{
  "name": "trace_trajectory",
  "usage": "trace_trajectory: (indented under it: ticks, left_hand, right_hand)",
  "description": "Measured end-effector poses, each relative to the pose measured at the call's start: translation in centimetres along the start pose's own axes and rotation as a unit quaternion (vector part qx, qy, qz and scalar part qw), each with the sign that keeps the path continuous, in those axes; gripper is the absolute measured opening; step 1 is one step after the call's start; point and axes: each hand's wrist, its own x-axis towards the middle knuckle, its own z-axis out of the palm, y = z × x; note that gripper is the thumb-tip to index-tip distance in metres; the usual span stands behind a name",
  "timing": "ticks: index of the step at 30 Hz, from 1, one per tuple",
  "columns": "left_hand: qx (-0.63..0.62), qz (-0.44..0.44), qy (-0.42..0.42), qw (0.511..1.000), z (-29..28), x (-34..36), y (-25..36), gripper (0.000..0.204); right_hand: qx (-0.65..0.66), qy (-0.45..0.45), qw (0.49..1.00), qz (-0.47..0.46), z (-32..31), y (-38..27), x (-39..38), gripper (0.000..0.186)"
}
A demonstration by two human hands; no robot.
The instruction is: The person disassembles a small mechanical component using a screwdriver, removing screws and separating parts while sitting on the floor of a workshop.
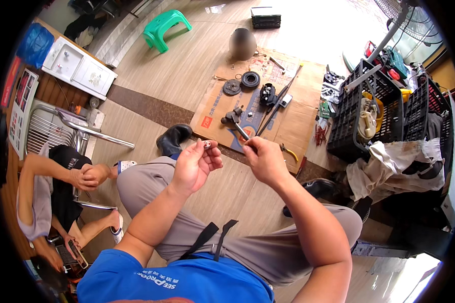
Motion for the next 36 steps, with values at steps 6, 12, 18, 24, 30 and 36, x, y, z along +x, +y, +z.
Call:
trace_trajectory:
  ticks: [6, 12, 18, 24, 30, 36]
  left_hand:
    - [-0.005, 0.035, 0.005, 0.999, 0.4, -0.3, 0.2, 0.024]
    - [0.007, 0.079, -0.018, 0.997, 0.9, -1.1, 1.1, 0.019]
    - [0.002, 0.112, -0.026, 0.993, 0.3, -1.8, 2.3, 0.020]
    - [0.028, 0.117, -0.008, 0.993, 0.0, -2.5, 3.1, 0.020]
    - [0.061, 0.127, 0.019, 0.990, -0.5, -2.2, 3.0, 0.028]
    - [0.070, 0.111, -0.001, 0.991, -0.4, -1.9, 2.3, 0.029]
  right_hand:
    - [-0.237, 0.002, 0.971, -0.008, -1.2, 9.8, 2.0, 0.019]
    - [-0.372, -0.035, 0.895, 0.243, -2.9, 24.8, -0.4, 0.019]
    - [-0.377, -0.132, 0.878, 0.264, 4.8, 31.8, -4.3, 0.022]
    - [-0.381, -0.218, 0.856, 0.272, 8.0, 30.4, -2.8, 0.029]
    - [-0.313, -0.073, 0.871, 0.372, 5.9, 28.8, -0.8, 0.027]
    - [-0.321, 0.169, 0.849, 0.383, 4.6, 30.9, 0.4, 0.030]
